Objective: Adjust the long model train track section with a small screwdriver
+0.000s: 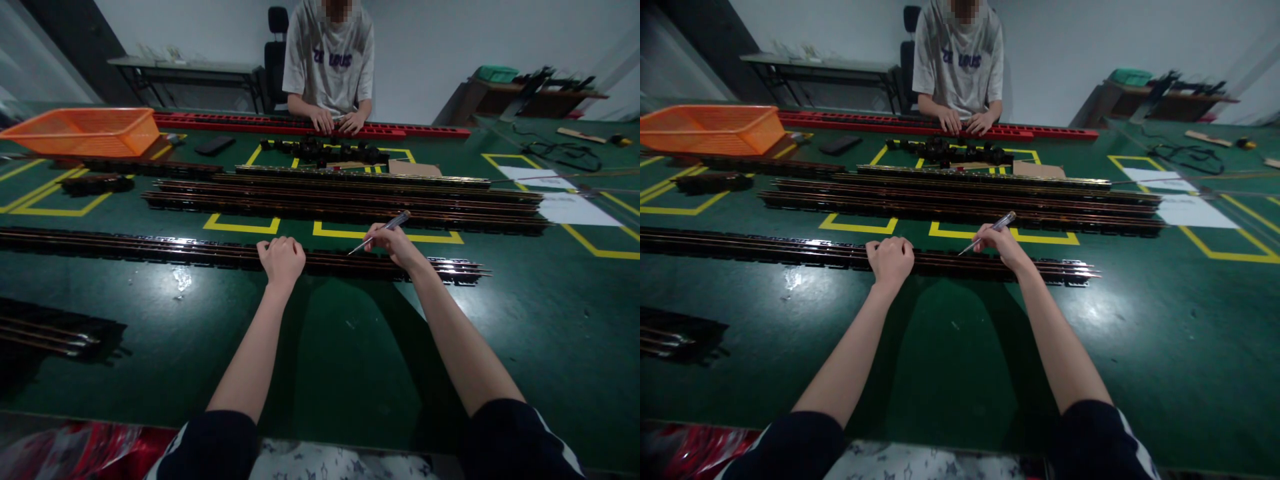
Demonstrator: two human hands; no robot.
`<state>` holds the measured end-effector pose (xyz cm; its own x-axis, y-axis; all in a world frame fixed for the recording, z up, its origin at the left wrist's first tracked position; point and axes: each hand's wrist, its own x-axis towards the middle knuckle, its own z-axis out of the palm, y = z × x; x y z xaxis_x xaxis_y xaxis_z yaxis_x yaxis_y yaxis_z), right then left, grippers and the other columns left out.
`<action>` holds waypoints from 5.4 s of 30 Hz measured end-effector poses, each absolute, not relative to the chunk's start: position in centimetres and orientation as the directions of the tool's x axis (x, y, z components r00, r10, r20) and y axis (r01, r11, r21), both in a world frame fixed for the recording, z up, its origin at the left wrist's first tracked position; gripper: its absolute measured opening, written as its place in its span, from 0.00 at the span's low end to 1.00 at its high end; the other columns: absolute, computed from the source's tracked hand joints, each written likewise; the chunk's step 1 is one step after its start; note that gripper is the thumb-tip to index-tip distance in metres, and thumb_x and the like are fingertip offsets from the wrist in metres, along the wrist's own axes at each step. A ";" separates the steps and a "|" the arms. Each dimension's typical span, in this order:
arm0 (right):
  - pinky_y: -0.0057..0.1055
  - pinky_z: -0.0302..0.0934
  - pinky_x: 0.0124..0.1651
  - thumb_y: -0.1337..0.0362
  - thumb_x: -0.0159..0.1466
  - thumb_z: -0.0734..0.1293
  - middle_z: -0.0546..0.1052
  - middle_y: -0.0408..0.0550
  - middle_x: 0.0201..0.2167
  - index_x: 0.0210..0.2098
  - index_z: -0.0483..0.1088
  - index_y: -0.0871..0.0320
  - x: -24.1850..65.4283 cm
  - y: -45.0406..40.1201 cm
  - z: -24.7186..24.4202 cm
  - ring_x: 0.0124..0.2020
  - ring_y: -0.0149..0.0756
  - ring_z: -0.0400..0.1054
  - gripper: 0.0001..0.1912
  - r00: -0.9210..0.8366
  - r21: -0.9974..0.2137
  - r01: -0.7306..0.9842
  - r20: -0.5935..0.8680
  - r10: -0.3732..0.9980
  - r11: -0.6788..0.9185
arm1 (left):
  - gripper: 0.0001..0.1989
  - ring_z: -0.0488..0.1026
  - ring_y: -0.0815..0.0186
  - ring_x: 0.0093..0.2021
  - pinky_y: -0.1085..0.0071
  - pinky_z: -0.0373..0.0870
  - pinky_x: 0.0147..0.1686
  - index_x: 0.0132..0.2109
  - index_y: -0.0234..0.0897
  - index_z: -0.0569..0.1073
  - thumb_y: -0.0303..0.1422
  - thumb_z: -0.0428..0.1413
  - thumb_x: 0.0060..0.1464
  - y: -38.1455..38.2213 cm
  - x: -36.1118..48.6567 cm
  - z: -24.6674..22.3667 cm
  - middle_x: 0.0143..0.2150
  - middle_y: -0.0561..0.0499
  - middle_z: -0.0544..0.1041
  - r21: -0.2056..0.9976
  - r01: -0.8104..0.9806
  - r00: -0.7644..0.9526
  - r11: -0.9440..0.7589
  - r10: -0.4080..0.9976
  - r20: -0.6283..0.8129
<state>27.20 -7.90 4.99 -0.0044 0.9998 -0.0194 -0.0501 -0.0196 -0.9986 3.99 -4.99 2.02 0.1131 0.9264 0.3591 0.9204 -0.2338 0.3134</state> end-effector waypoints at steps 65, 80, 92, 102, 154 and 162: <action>0.30 0.63 0.32 0.63 0.50 0.67 0.75 0.45 0.20 0.23 0.71 0.59 26.2 -8.0 5.2 0.25 0.32 0.69 0.05 -0.090 -1.000 -0.013 0.001 0.996 0.000 | 0.20 0.70 0.59 0.35 0.57 0.55 0.45 0.32 0.33 0.76 0.31 0.39 0.57 -5.6 4.9 2.4 0.35 0.42 0.77 0.265 0.905 0.229 -0.331 0.908 0.351; 0.30 0.62 0.31 0.65 0.48 0.65 0.70 0.43 0.16 0.19 0.69 0.59 27.9 -8.1 5.2 0.21 0.30 0.66 0.05 -0.006 -1.000 -0.021 0.001 1.000 0.001 | 0.20 0.69 0.62 0.32 0.60 0.55 0.44 0.30 0.34 0.75 0.31 0.39 0.57 -5.2 4.0 2.3 0.32 0.44 0.76 0.264 0.913 0.206 -0.312 0.909 0.362; 0.28 0.60 0.29 0.65 0.48 0.64 0.69 0.42 0.17 0.18 0.68 0.59 28.1 -8.4 5.2 0.21 0.29 0.65 0.06 0.035 -0.999 -0.036 -0.027 0.999 -0.026 | 0.19 0.70 0.61 0.33 0.59 0.56 0.44 0.30 0.32 0.75 0.31 0.40 0.56 -5.0 3.6 2.3 0.33 0.44 0.77 0.232 0.926 0.200 -0.298 0.908 0.368; 0.28 0.59 0.27 0.64 0.49 0.65 0.68 0.42 0.15 0.17 0.67 0.59 28.1 -7.8 4.5 0.19 0.29 0.64 0.07 0.046 -0.998 -0.058 -0.012 0.999 -0.009 | 0.18 0.70 0.61 0.38 0.62 0.58 0.42 0.34 0.33 0.75 0.34 0.41 0.58 -5.7 4.3 2.0 0.38 0.45 0.76 0.173 0.905 0.293 -0.389 0.863 0.411; 0.29 0.62 0.29 0.64 0.47 0.65 0.70 0.43 0.16 0.18 0.68 0.59 27.5 -8.0 4.9 0.21 0.30 0.66 0.05 0.015 -1.000 -0.024 0.010 1.000 0.011 | 0.20 0.70 0.62 0.32 0.61 0.60 0.40 0.29 0.34 0.75 0.31 0.39 0.57 -5.4 5.1 2.5 0.32 0.44 0.76 0.244 0.925 0.201 -0.292 0.920 0.336; 0.29 0.61 0.30 0.63 0.48 0.66 0.70 0.43 0.17 0.18 0.68 0.59 27.7 -8.2 4.8 0.21 0.30 0.65 0.06 0.026 -1.000 -0.028 0.004 1.000 0.004 | 0.20 0.69 0.63 0.32 0.62 0.60 0.40 0.29 0.35 0.74 0.32 0.39 0.57 -5.4 5.1 2.4 0.31 0.45 0.77 0.238 0.924 0.204 -0.299 0.913 0.354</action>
